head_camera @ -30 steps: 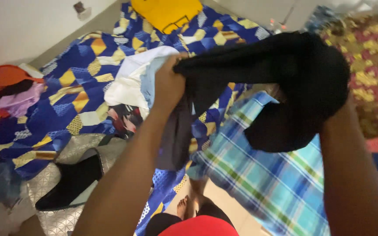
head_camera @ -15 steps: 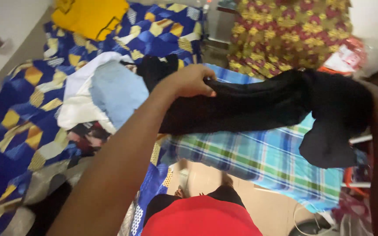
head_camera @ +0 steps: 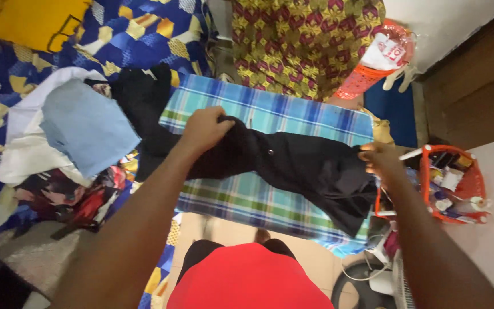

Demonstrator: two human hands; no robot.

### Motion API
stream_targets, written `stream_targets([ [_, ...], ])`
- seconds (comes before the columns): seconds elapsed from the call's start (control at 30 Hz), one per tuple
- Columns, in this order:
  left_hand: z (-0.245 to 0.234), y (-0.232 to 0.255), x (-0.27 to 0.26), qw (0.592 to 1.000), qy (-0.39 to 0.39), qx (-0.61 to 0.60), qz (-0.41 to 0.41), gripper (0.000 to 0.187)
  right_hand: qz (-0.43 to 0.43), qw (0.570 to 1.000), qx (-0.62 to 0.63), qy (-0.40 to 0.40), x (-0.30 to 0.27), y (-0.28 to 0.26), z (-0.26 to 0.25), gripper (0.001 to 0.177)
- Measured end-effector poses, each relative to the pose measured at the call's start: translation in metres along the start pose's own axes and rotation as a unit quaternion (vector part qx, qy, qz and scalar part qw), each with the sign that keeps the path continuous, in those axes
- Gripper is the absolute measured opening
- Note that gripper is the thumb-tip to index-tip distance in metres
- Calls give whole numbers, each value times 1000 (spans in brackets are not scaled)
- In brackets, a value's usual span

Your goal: The person folds two pairs of dark trousers on a small table and places them into a large bag.

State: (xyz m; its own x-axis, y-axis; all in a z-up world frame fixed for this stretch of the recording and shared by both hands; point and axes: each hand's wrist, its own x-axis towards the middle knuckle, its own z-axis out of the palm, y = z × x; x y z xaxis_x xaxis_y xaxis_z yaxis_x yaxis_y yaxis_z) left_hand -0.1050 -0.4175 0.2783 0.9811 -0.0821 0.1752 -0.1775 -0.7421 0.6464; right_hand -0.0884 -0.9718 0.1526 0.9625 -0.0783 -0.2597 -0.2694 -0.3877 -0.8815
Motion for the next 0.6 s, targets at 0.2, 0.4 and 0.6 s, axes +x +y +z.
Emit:
stream_targets([
  [0.2,5,18,-12,995,29,41,-87,42,-134,810,-558,119,-93,-105,115,49],
  [0.4,-8,44,-17,999,5,17,-50,41,-168,890,-422,-42,-120,-126,220,80],
  [0.6,-62,49,-7,992,-110,63,-8,40,-36,830,-554,51,-76,-62,220,85],
])
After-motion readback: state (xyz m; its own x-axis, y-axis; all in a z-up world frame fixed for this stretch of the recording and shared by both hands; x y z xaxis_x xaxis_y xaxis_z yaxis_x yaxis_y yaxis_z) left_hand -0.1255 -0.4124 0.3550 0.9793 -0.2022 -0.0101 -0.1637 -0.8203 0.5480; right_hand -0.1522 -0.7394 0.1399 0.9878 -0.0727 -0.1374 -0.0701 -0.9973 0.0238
